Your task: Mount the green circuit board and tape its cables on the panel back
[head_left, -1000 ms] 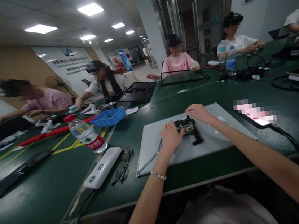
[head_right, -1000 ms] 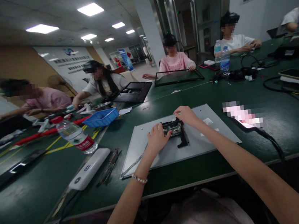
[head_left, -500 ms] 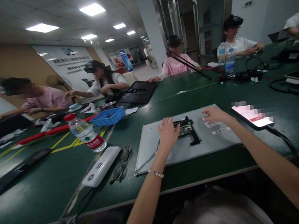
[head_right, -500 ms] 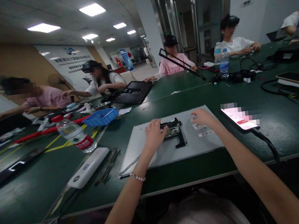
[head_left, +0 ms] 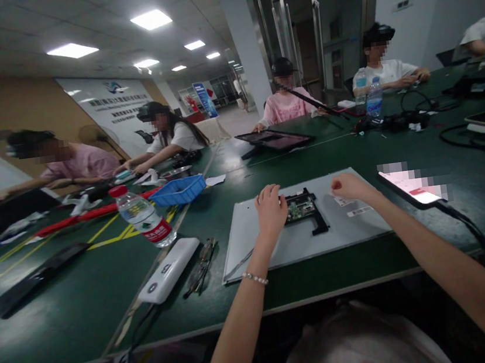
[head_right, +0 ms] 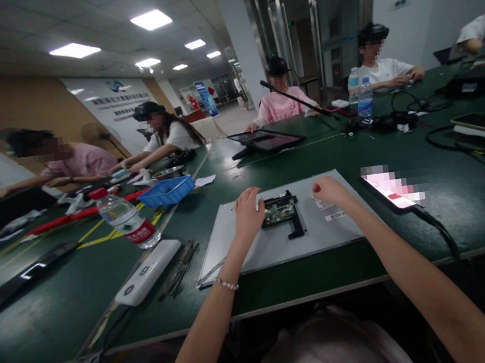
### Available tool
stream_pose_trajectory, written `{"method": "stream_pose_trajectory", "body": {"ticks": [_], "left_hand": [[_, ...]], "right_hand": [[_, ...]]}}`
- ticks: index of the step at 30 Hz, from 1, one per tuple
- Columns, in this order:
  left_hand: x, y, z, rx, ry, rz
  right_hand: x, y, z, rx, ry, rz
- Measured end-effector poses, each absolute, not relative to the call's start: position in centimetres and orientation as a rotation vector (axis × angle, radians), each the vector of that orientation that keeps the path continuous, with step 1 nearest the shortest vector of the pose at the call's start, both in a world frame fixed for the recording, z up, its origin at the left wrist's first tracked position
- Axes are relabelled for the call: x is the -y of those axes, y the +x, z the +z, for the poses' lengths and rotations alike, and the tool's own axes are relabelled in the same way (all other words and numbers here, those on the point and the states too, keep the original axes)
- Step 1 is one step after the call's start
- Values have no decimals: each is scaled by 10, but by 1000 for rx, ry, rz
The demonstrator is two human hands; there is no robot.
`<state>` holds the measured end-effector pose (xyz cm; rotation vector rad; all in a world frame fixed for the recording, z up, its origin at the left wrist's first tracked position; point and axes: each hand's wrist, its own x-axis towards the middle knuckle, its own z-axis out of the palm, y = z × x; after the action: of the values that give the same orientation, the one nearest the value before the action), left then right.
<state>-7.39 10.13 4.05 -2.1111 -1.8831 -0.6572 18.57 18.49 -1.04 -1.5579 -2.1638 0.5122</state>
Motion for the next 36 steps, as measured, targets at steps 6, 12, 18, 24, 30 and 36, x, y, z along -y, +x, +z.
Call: {"method": "stream_pose_trajectory", "body": {"ticks": [6, 12, 18, 24, 30, 36], "left_hand": [[-100, -74, 45, 1870, -2150, -676], [-100, -73, 45, 1868, -2146, -706], [-105, -80, 47, 1858, -2107, -776], [-106, -84, 47, 1847, -2107, -817], [-107, -85, 45, 1835, -2120, -836], [-108, -85, 42, 1843, -2139, -810]], "right_hand": [[-183, 183, -1, 1953, -1480, 715], [-174, 183, 12, 1769, -1325, 1248], [-167, 187, 22, 1720, -1290, 1315], [-167, 185, 22, 1771, -1352, 1352], [-162, 182, 25, 1848, -1311, 1453], [-153, 181, 34, 1953, -1263, 1568]]}}
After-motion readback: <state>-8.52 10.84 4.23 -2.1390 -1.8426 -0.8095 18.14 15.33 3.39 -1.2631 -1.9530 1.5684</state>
